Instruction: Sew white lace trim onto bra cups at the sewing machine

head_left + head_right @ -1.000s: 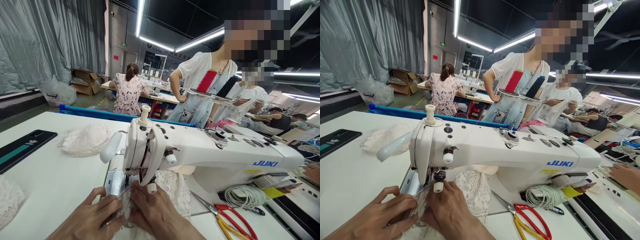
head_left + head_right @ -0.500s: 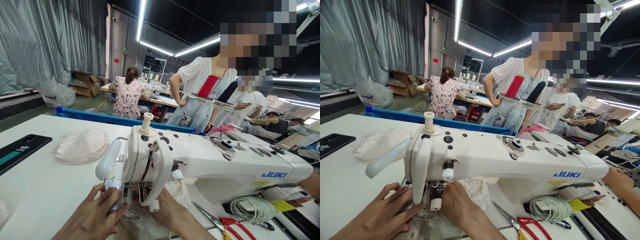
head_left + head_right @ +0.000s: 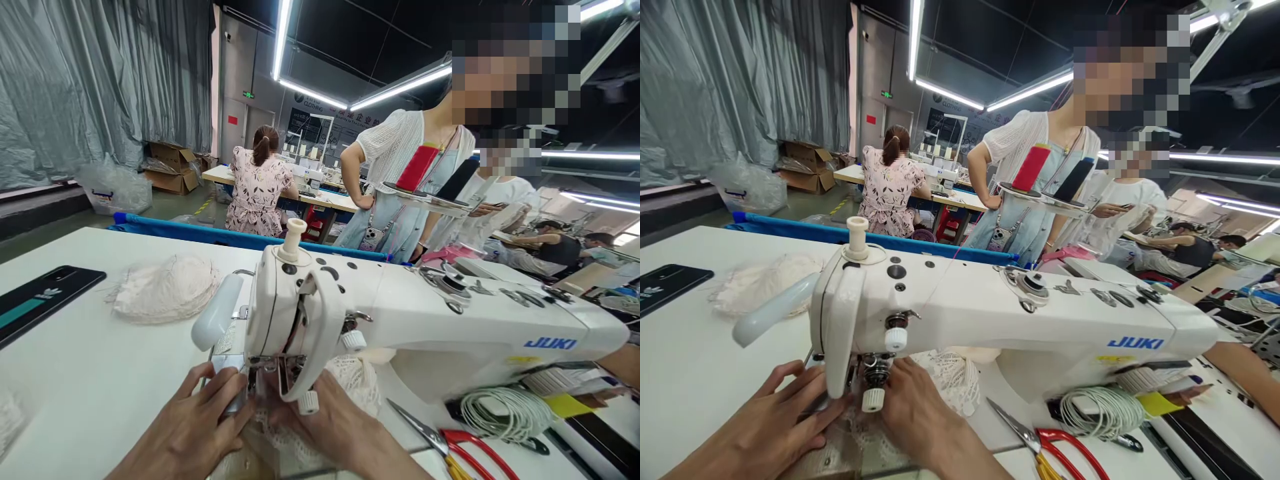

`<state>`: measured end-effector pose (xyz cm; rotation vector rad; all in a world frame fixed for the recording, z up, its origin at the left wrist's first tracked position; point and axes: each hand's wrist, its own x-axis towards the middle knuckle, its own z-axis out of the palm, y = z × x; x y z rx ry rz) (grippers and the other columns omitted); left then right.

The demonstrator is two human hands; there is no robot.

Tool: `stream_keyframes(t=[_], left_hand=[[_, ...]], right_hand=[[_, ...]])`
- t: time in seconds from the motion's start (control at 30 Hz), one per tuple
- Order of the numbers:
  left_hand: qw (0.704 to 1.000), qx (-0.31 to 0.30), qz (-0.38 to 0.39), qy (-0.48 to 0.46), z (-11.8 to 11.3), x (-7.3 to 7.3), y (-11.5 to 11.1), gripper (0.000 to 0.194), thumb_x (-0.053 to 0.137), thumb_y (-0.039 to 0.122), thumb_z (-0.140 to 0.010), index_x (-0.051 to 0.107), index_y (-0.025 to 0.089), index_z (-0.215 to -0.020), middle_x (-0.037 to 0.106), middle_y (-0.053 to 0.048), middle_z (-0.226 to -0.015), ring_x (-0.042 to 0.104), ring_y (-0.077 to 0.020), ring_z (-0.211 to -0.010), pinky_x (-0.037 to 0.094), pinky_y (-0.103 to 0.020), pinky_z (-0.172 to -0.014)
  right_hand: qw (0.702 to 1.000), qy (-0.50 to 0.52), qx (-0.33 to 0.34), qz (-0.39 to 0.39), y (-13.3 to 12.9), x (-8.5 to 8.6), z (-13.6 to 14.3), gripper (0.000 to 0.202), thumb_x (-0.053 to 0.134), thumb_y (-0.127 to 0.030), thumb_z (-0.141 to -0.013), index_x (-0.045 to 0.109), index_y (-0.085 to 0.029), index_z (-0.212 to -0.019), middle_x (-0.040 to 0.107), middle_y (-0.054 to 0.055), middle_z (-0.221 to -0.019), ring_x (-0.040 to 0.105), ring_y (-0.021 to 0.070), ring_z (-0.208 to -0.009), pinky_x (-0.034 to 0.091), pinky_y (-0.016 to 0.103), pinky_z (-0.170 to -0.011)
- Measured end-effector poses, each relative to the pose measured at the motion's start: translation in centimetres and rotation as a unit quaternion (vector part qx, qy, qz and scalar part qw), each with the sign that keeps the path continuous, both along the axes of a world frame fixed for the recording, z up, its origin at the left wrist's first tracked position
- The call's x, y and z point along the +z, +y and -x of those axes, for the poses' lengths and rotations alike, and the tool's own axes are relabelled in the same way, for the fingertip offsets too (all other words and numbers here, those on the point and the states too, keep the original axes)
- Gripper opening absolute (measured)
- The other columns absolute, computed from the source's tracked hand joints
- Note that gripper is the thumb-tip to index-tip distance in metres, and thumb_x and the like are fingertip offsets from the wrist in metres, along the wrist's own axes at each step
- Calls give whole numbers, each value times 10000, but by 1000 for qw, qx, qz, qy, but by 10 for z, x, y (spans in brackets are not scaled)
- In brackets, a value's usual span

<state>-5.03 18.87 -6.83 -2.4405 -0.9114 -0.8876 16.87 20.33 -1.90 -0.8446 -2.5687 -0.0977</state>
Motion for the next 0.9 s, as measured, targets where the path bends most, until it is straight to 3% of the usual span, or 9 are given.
stream_keyframes(t=[0.1,0.23,0.37,0.5,0.67,0.8,0.9], left_hand=[[1000,-3,20,19,1,-2,-3,224,459,380,-962,632,237,-962,651,-2,-965,530,-163,-978,274,-345,-904],[999,-40,29,8,4,-16,-5,187,456,276,-967,624,215,-1024,655,6,-929,540,-156,-965,265,-364,-952],[998,-51,28,-15,4,-22,-8,176,471,189,-945,639,189,-1001,655,1,-893,558,-145,-908,288,-367,-975],[997,-61,21,-50,1,-12,-13,313,354,82,-958,656,166,-954,688,-13,-929,586,-137,-925,326,-348,-966],[998,-35,-1,-55,-2,5,-15,366,318,109,-972,672,201,-953,706,-18,-918,597,-143,-893,351,-334,-921],[999,-29,7,-44,-1,3,-16,306,372,138,-967,668,216,-973,711,-9,-922,596,-144,-902,353,-329,-915],[998,-33,9,-47,0,0,-16,310,369,120,-969,666,203,-992,708,-12,-949,587,-146,-940,341,-339,-931]], right_hand=[[995,34,86,-26,-14,-8,4,350,448,-442,-967,629,-143,-951,680,75,-986,621,170,-876,505,262,-795],[991,61,86,-82,-23,-25,6,359,318,-321,-1023,612,-139,-928,685,45,-920,618,152,-753,481,247,-599],[990,55,102,-82,-22,-30,5,248,404,-264,-997,609,-140,-931,685,39,-882,614,135,-727,460,209,-532],[997,43,59,-35,-24,-33,3,110,525,-195,-923,630,-184,-957,688,29,-852,628,141,-738,495,192,-590],[994,97,22,38,-27,-41,4,116,530,-204,-891,639,-195,-932,692,38,-803,638,149,-691,521,190,-588],[992,107,22,62,-28,-37,5,195,517,-217,-905,623,-191,-1067,708,53,-909,650,158,-786,539,196,-650],[995,87,38,28,-28,-36,5,168,523,-195,-902,640,-202,-1023,705,49,-934,644,154,-785,534,200,-665]])
